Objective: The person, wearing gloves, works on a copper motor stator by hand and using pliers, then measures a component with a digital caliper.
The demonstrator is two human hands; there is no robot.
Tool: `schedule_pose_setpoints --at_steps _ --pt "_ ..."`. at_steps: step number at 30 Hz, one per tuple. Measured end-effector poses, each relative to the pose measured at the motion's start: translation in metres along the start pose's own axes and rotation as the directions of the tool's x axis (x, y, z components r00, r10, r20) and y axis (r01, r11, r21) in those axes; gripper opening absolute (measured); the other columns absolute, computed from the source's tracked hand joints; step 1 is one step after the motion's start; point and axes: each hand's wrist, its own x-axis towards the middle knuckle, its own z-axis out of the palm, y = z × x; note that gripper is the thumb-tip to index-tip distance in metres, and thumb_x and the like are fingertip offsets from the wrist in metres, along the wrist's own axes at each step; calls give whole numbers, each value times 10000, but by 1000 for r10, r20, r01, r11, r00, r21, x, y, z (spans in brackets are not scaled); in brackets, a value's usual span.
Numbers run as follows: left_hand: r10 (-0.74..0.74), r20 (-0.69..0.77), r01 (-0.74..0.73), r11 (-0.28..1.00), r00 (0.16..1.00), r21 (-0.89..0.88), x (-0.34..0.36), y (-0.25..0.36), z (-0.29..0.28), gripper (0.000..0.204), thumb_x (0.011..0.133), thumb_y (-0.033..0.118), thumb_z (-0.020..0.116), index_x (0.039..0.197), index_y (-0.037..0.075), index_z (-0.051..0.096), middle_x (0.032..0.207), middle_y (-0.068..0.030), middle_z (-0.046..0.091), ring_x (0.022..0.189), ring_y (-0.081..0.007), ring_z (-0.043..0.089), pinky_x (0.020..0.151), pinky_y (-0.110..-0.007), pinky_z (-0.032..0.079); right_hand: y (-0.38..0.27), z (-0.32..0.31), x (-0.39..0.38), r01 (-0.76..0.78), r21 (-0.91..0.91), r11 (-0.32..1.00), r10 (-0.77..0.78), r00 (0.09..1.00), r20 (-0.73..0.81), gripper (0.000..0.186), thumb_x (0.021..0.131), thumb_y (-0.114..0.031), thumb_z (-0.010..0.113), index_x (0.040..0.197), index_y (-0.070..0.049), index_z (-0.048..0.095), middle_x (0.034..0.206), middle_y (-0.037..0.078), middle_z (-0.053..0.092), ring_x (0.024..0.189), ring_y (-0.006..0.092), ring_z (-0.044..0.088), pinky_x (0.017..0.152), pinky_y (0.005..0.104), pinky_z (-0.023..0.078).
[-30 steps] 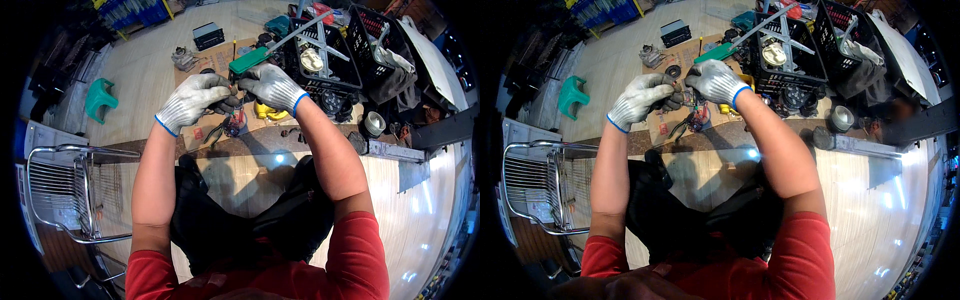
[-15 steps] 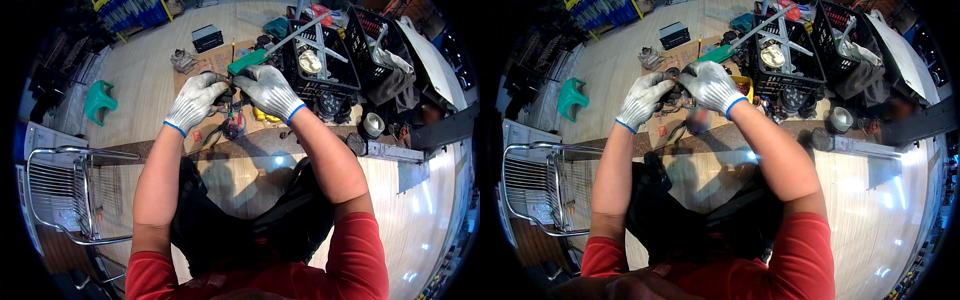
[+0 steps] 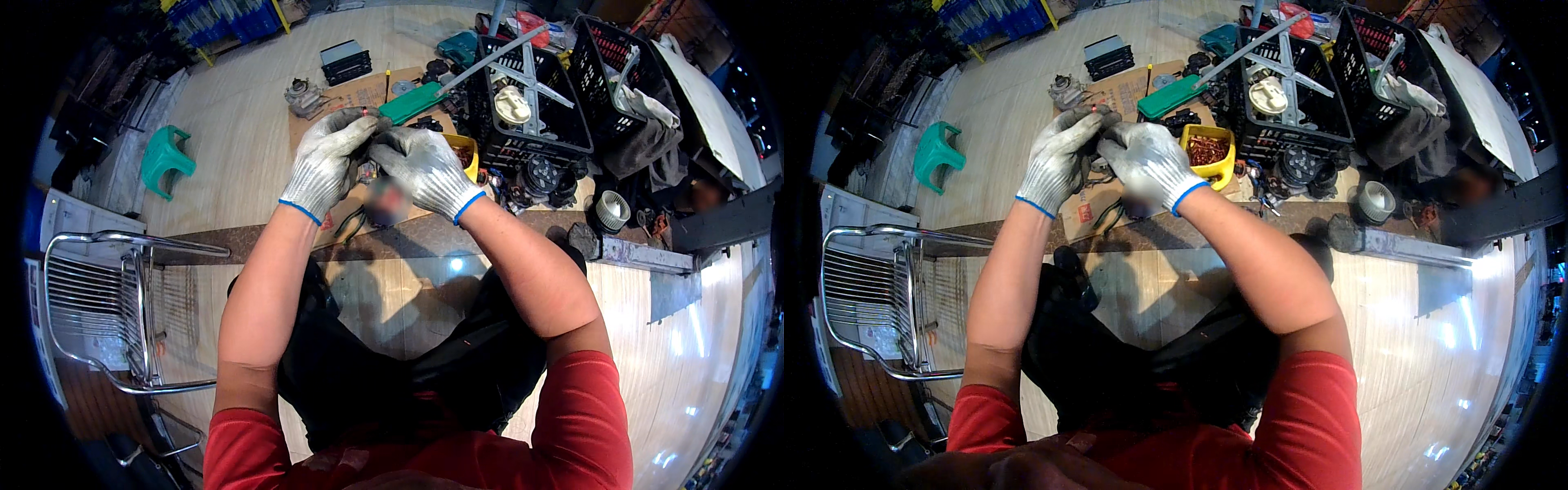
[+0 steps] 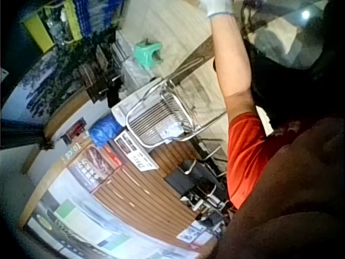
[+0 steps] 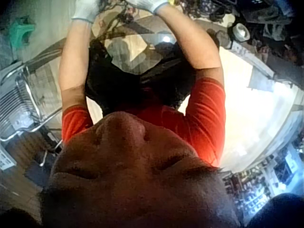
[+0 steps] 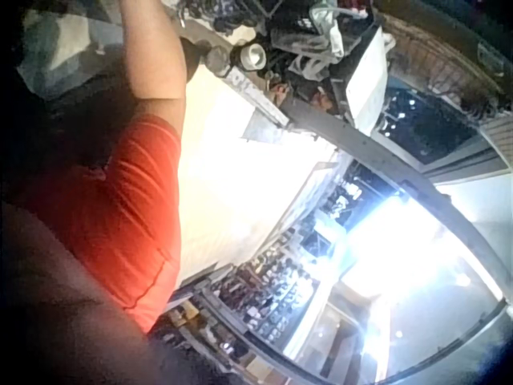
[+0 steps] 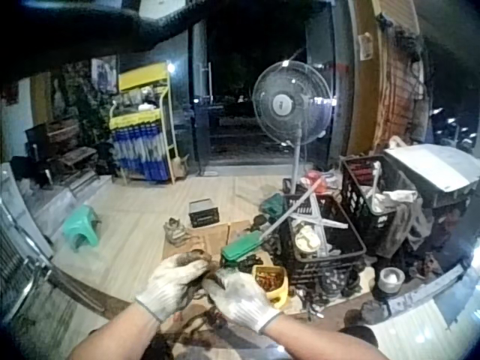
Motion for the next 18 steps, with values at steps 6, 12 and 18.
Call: schedule_pose_setpoints --at_steps 6,12,18 --pt "119 -99 -139 965 988 -222 15 1 -14 169 986 51 538 1110 -46 600 989 -179 676 879 -291 684 792 -429 584 -8 -5 2 -17 -108 994 37 983 182 503 632 -124 712 1131 -93 657 1012 200 657 951 385 648 803 457 533" --pt "152 -73 -167 941 986 -296 27 0 -33 162 995 73 530 1125 -13 573 1010 -163 676 859 -294 687 755 -430 592 -4 -1 2 201 -265 943 -149 968 202 600 618 -150 738 1208 -109 638 1012 180 655 986 381 644 825 452 538" --pt "145 -84 -164 943 986 -289 21 9 -27 150 992 56 526 1121 -11 563 1004 -167 677 857 -295 690 740 -425 599 -6 0 5 137 -249 959 -83 973 215 637 619 -172 779 1233 -111 622 1101 192 636 1024 372 641 877 441 537"
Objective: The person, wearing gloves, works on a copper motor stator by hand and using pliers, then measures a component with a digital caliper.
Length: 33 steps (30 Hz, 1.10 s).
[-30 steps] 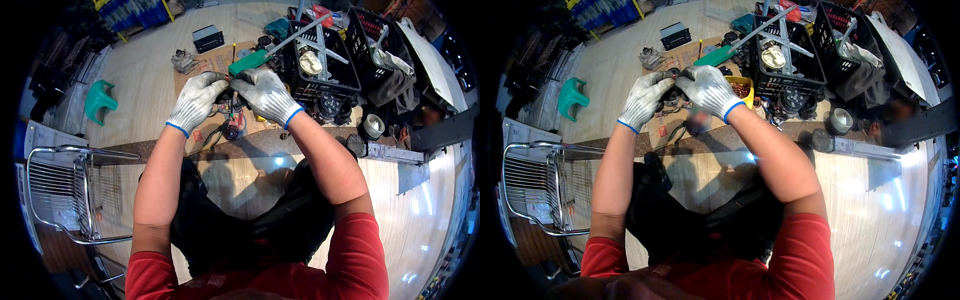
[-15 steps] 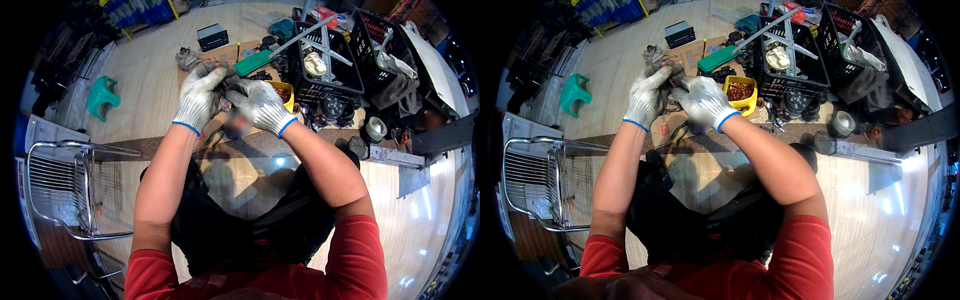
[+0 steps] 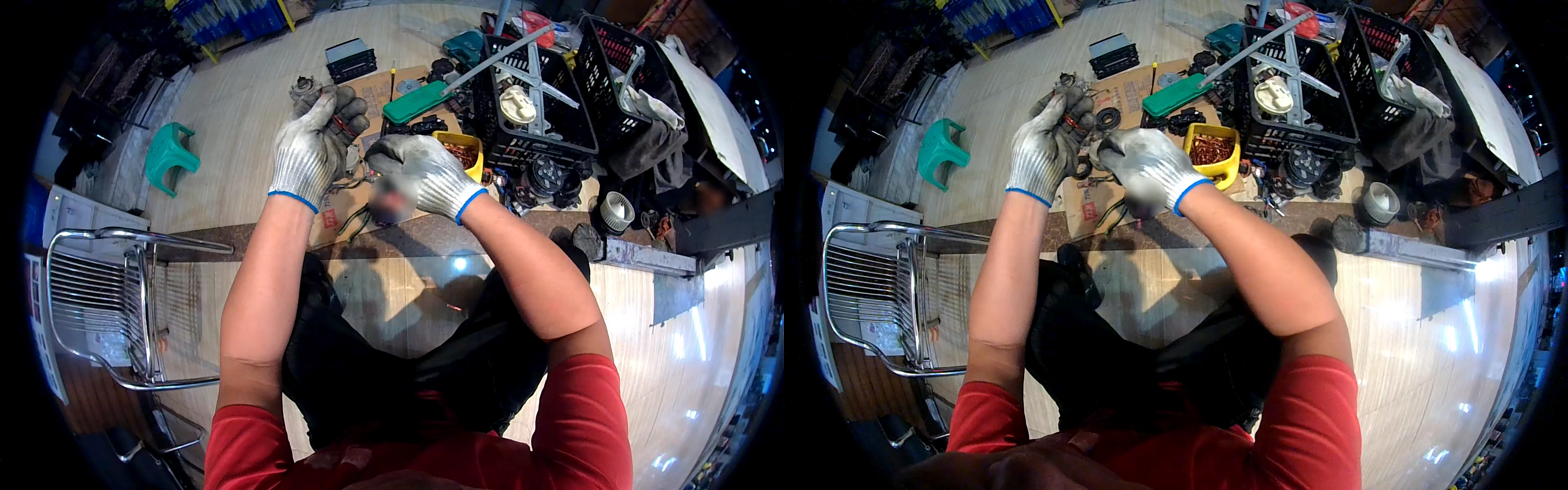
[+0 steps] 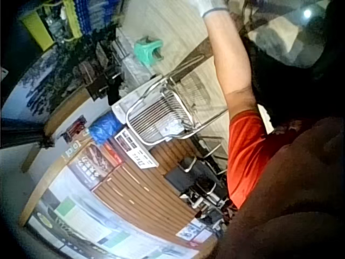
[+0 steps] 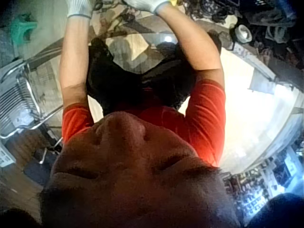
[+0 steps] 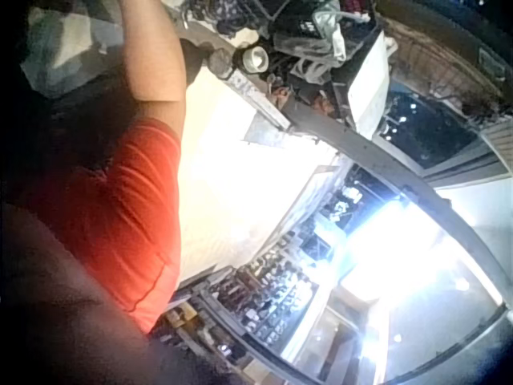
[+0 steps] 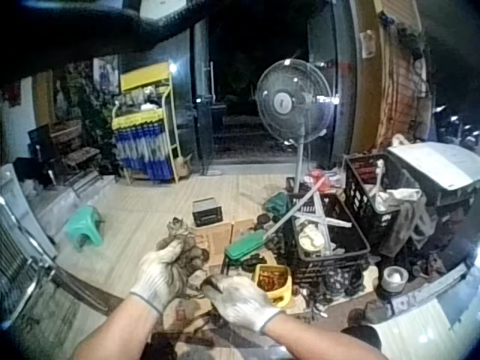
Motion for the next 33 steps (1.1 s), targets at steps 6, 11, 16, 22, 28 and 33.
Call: schedule_pose_setpoints --at_steps 6,11,16,22,28,33 --pt "-67 93 66 998 993 15 -15 -9 10 178 1003 71 521 1149 -23 557 1033 -175 665 900 -290 678 762 -414 594 2 -4 -4 -114 368 923 173 976 -134 385 844 -283 664 1227 -256 649 1157 209 632 1064 396 622 877 442 514" --pt "-97 133 102 994 986 -28 -22 -12 17 177 1006 71 517 1165 -4 538 1040 -165 646 903 -291 658 762 -409 587 -5 -7 0 -337 565 753 423 906 -24 375 862 -382 653 1092 -92 712 997 214 696 939 387 658 817 442 511" --pt "-66 137 79 993 988 -88 -18 -24 13 184 1003 104 531 1147 -6 559 1044 -171 650 911 -293 655 796 -423 573 -2 14 3 -273 712 647 462 883 -81 370 884 -342 654 1014 0 712 909 237 699 855 376 673 771 401 511" --pt "-60 134 80 985 989 -153 -14 -25 15 167 999 79 533 1077 -51 602 975 -193 676 877 -309 674 766 -412 593 -6 20 4 -236 845 480 542 837 -74 370 920 -270 656 1051 74 686 910 250 706 830 274 697 753 374 503" --pt "-43 176 80 974 983 -210 -7 -26 6 178 1013 86 509 1128 -39 560 1034 -202 666 937 -317 669 839 -430 580 -6 23 9 -246 808 535 533 841 -97 365 951 -293 619 1081 42 684 980 246 706 890 362 681 788 402 497" --pt "-47 109 69 977 993 -203 -5 -30 5 159 1010 72 504 1125 -26 553 1101 -207 666 987 -328 670 851 -437 574 -10 27 9 -242 742 625 516 842 -160 360 966 -309 578 1044 25 686 973 275 677 950 448 629 802 438 494"
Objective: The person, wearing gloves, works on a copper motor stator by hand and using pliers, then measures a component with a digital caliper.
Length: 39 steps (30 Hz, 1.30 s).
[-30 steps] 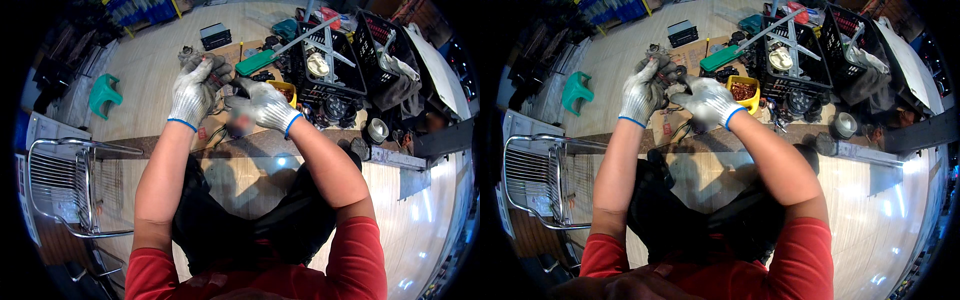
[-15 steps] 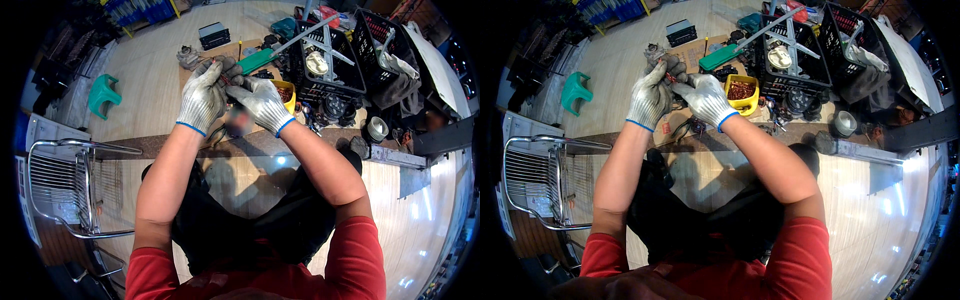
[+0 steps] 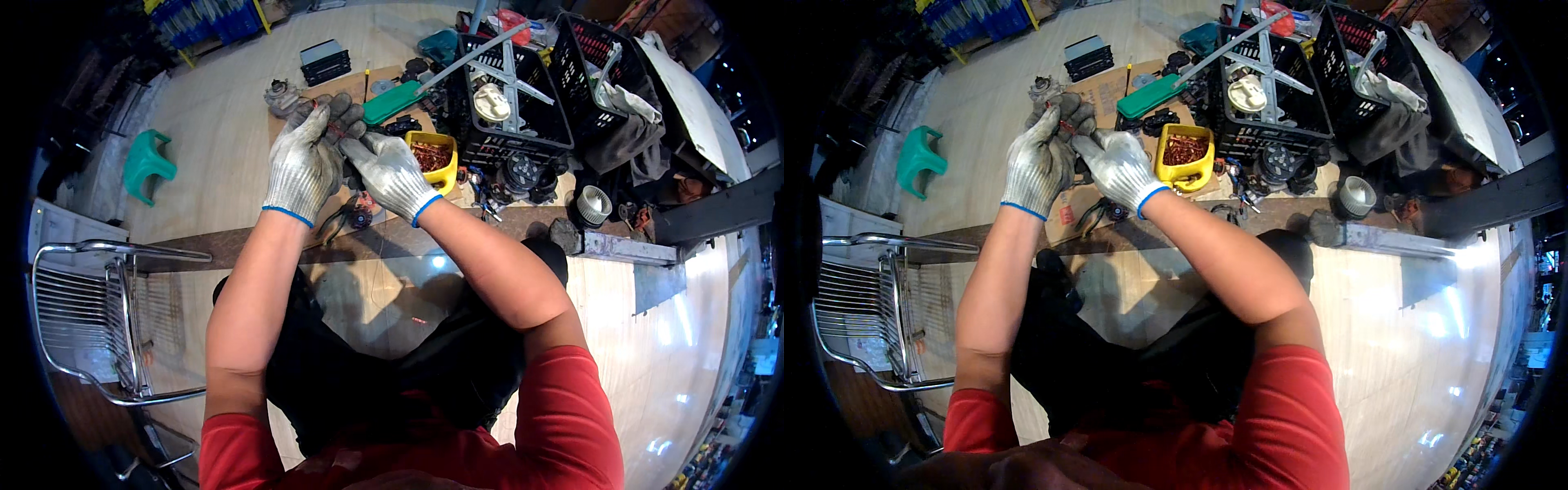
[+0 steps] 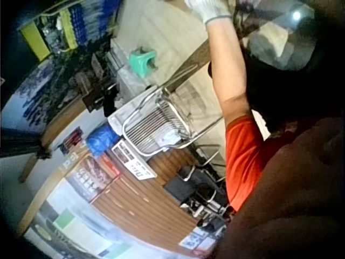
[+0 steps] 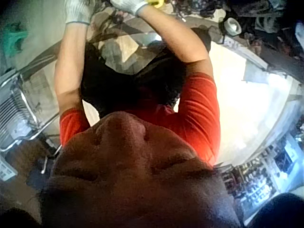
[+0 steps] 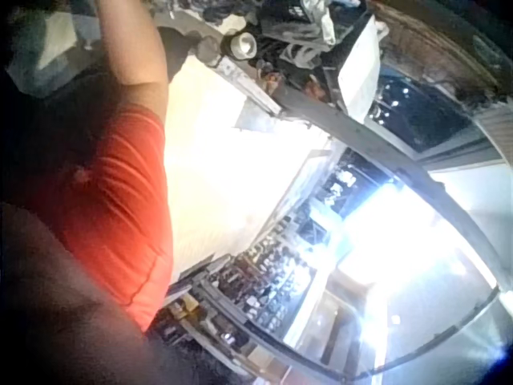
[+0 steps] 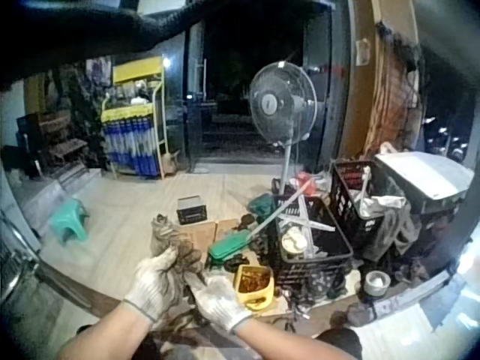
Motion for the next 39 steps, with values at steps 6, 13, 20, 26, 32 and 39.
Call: schedule_pose_setpoints --at_steps 6,13,20,26,32,39 --pt "11 -42 -11 1000 999 11 -4 -1 9 154 991 49 526 1132 -5 552 1111 -196 668 1008 -328 670 878 -439 564 17 4 1 196 -238 951 -199 980 11 244 954 -210 516 1062 -50 665 960 236 662 914 427 631 764 496 489" --pt "11 -107 -4 998 994 67 -1 0 3 207 999 79 529 1190 0 523 1093 -182 653 1004 -317 657 861 -459 561 3 4 3 286 -290 913 -267 958 105 275 974 -234 481 1087 -49 651 1012 234 658 927 433 626 780 478 484" --pt "87 -192 -51 981 977 185 4 10 1 200 1004 77 518 1180 -17 510 1076 -176 656 957 -293 673 819 -418 575 -4 -14 5 -115 -236 965 116 993 -9 542 865 -470 640 1160 -16 657 1121 230 683 1070 403 637 903 442 492" --pt "71 -121 -46 979 990 196 5 3 -4 189 1015 73 495 1173 -32 500 1052 -203 653 929 -308 675 819 -424 587 -6 -34 8 -203 13 979 192 946 261 367 974 -278 609 1156 35 662 893 78 697 761 125 632 676 275 502" --pt "39 -122 -19 987 992 156 4 1 0 179 1015 70 496 1165 -26 510 1049 -202 656 935 -309 679 831 -435 589 -16 -24 0 -340 140 930 295 917 267 267 984 -240 599 1079 -5 681 761 13 633 597 80 550 529 247 446" --pt "13 -88 -8 998 996 56 5 8 -4 199 1005 87 518 1166 -26 555 1052 -188 687 999 -321 689 879 -450 584 7 -16 4 -222 -54 974 228 939 258 230 983 -223 591 1013 -9 669 719 9 607 593 83 527 524 254 429"
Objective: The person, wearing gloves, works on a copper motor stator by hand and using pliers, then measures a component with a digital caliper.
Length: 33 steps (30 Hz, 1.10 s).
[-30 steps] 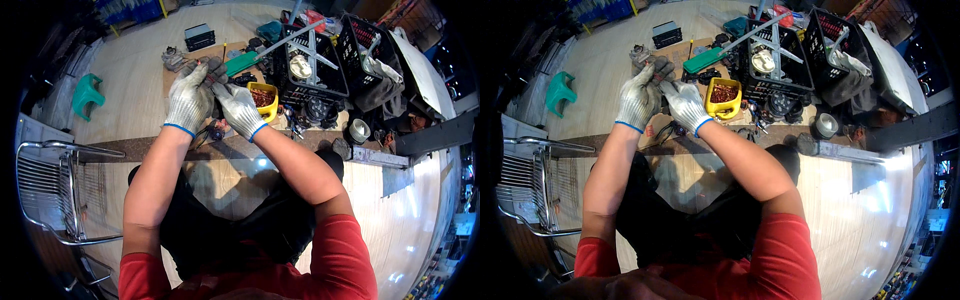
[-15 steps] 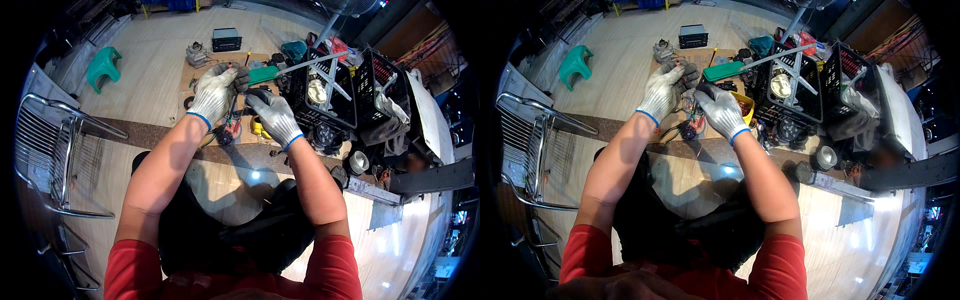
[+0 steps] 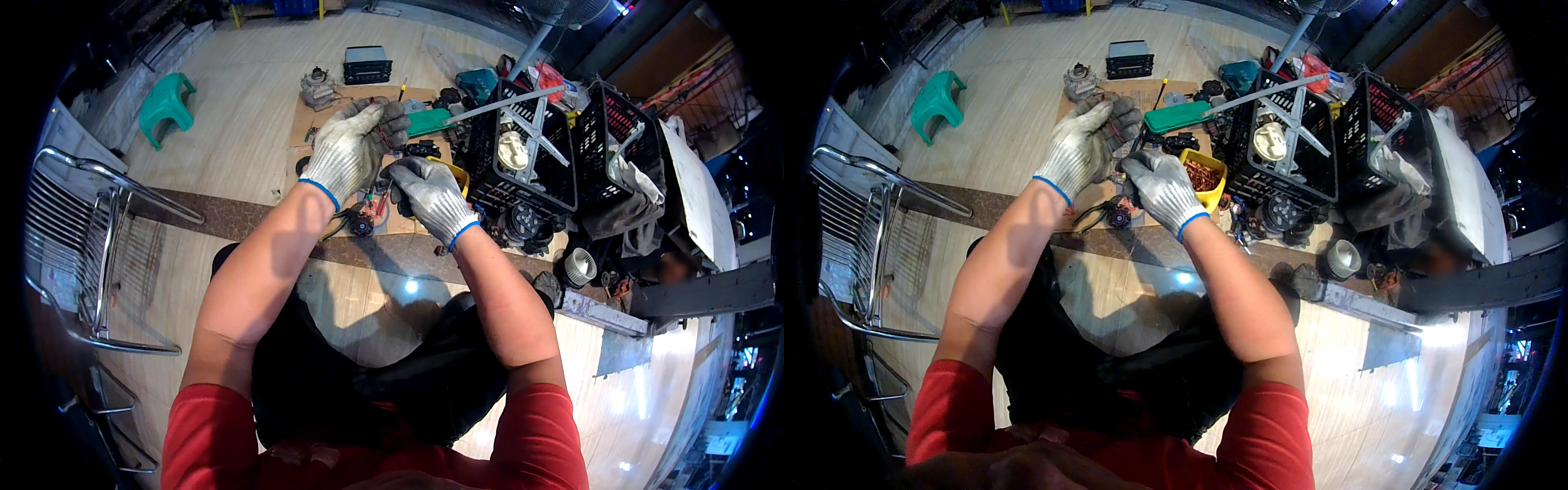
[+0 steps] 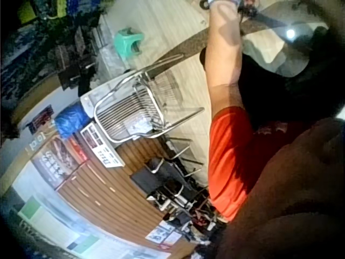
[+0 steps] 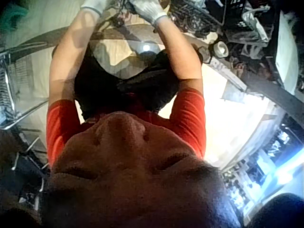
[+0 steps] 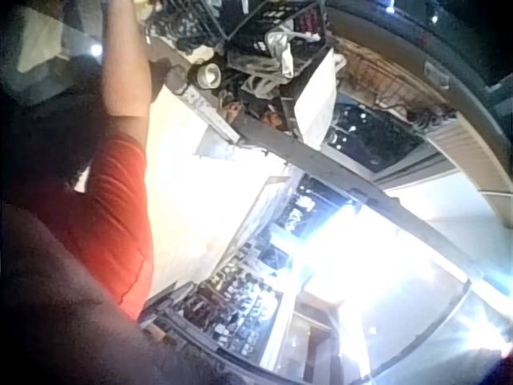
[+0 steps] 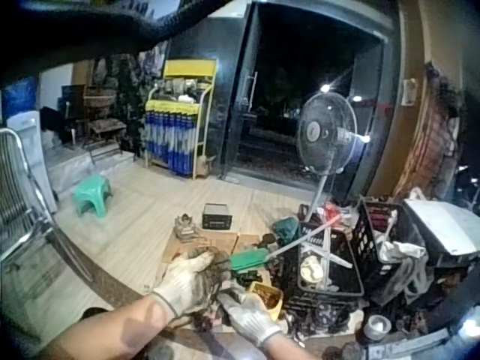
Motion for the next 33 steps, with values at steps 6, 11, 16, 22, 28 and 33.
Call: schedule_pose_setpoints --at_steps 6,11,16,22,28,33 --pt "-25 88 24 1000 996 15 -4 12 -1 214 1004 111 530 1163 -13 605 1067 -184 695 965 -314 701 843 -439 591 -15 -5 -5 -97 89 991 93 994 55 231 972 -217 604 1009 2 667 721 8 605 598 83 525 541 252 430" --pt "-225 195 176 955 955 239 -16 27 6 227 996 125 553 1173 -11 595 1052 -181 696 938 -312 708 818 -431 592 -7 -26 1 -145 58 988 137 983 126 234 929 -216 635 879 10 671 674 32 602 562 102 521 507 281 413" --pt "-431 213 240 776 877 583 -27 40 15 260 961 120 589 1138 -68 569 1021 -214 693 893 -277 721 763 -366 612 -13 -50 0 -129 28 991 123 980 157 218 889 -206 658 838 6 669 668 17 592 574 109 517 527 266 410" --pt "-478 100 122 413 872 903 -34 36 23 339 947 143 620 1180 -103 619 979 -163 726 798 -164 705 741 -289 595 -10 -57 6 -89 -69 994 92 995 45 221 906 -220 679 833 -11 676 639 -4 575 553 81 498 518 269 412" --pt "-399 83 -8 186 913 983 -25 27 21 328 951 177 601 1137 -92 627 988 -138 722 853 -154 690 775 -286 564 -23 -53 0 20 -195 981 -35 996 -76 294 882 -272 640 899 16 694 749 132 649 672 226 612 629 352 473" --pt "-317 38 63 302 948 951 -26 25 23 345 961 204 589 1148 -81 636 997 -134 719 871 -142 677 787 -272 550 -17 -47 2 63 -168 984 -83 990 -112 357 878 -314 621 934 28 706 849 209 702 776 320 683 721 397 512"
